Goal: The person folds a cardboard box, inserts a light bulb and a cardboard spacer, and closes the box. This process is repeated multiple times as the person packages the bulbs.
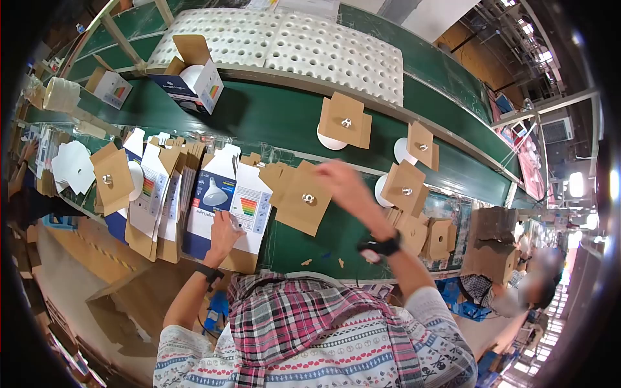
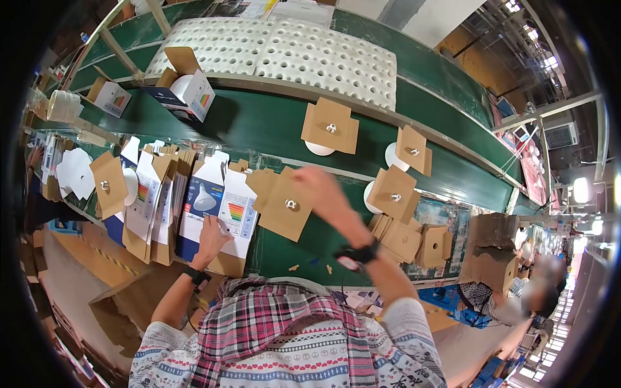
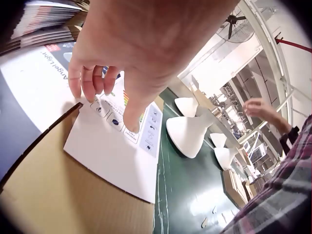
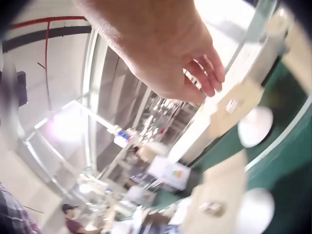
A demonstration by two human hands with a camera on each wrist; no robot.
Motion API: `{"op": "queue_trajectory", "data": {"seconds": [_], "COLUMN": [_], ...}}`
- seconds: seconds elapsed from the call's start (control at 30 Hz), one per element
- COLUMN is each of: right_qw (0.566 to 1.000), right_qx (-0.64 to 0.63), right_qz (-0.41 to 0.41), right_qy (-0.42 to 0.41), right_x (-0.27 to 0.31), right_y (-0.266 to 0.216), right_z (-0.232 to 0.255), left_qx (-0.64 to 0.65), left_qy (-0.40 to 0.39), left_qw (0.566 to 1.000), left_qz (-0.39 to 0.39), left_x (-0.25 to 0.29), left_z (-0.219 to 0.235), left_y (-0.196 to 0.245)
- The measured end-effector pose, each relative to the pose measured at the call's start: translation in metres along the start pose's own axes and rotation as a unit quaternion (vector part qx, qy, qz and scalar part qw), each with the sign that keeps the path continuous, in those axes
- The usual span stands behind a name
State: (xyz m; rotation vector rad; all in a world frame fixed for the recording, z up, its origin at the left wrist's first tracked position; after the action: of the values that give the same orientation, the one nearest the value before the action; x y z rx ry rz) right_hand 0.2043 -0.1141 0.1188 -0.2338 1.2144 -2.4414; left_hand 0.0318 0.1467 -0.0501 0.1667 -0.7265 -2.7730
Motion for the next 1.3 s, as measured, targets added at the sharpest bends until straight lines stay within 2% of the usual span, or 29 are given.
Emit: {"op": "queue_trajectory", "data": {"seconds": [0.03,0.07,0.13,0.23,0.3,0.33,0.43,0.47,0.57,0.6,0.73,0.77,0.83,0.93,1.03,1.1,1.13,1.17,1.3], "right_qw": [0.998,0.984,0.974,0.962,0.971,0.972,0.944,0.951,0.980,0.986,0.964,0.964,0.958,0.942,0.916,0.902,0.900,0.897,0.926], "right_qx": [-0.001,-0.041,0.010,0.109,0.165,0.193,0.282,0.246,0.162,0.105,0.156,0.123,0.057,-0.070,-0.213,-0.281,-0.299,-0.317,-0.230], "right_qz": [0.020,0.175,0.224,0.249,0.168,0.126,0.169,0.187,0.111,0.031,0.099,0.103,0.108,0.064,0.011,-0.011,-0.012,-0.011,0.112], "right_qy": [-0.065,-0.023,-0.031,-0.039,-0.042,-0.046,0.007,0.034,-0.034,-0.125,-0.190,-0.212,-0.261,-0.321,-0.341,-0.328,-0.318,-0.308,-0.279], "right_x": [-0.010,-0.014,-0.034,-0.063,-0.081,-0.085,-0.089,-0.088,-0.097,-0.100,-0.102,-0.103,-0.099,-0.093,-0.089,-0.083,-0.080,-0.080,-0.078], "right_y": [-0.001,0.002,-0.005,0.015,0.024,0.029,0.024,0.031,0.044,0.036,0.029,0.027,0.023,0.015,0.000,-0.008,-0.016,-0.023,-0.044], "right_z": [-0.050,-0.095,-0.164,-0.231,-0.248,-0.252,-0.240,-0.239,-0.240,-0.233,-0.235,-0.230,-0.214,-0.178,-0.151,-0.143,-0.144,-0.147,-0.178], "left_qx": [0.001,0.002,0.011,0.025,0.033,0.033,0.037,0.036,0.049,0.049,0.079,0.095,0.088,0.084,0.019,0.041,-0.001,0.022,-0.001], "left_qy": [-0.002,-0.003,0.016,0.024,0.023,0.022,0.018,0.018,0.046,0.035,0.011,0.012,0.080,0.172,0.201,0.101,0.137,0.065,0.028], "left_qw": [1.000,1.000,1.000,0.999,0.999,0.999,0.998,0.998,0.997,0.998,0.996,0.995,0.993,0.981,0.979,0.993,0.990,0.994,0.997], "left_qz": [0.008,0.017,0.011,0.015,0.022,0.027,0.041,0.044,0.031,0.034,0.033,0.029,-0.004,-0.020,-0.032,0.034,-0.016,0.089,0.065], "left_x": [-0.001,-0.002,0.001,0.002,0.003,0.002,0.004,0.004,0.003,0.003,0.009,0.009,-0.002,-0.019,-0.045,-0.063,-0.070,-0.070,-0.063], "left_z": [0.000,0.000,-0.002,-0.002,-0.003,-0.004,-0.007,-0.007,0.001,0.000,-0.002,-0.003,0.041,0.110,0.164,0.174,0.186,0.189,0.204], "left_y": [0.000,-0.001,-0.002,-0.006,-0.007,-0.008,-0.010,-0.011,-0.004,-0.004,-0.009,-0.011,0.013,0.041,0.060,0.049,0.049,0.035,0.034]}}
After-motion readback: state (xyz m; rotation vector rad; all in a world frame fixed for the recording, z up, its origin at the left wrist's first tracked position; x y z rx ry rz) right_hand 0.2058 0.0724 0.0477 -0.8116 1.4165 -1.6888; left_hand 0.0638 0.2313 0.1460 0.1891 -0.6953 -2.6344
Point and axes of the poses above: each hand's wrist, its own x-axis away from the middle knuckle, its own z-axis out of the back of the hand, y = z × x, the point moved 7 cm from there along -x, towards the middle knuckle, and after that the axes turned 14 degrees about y, right-handed, at the moved point
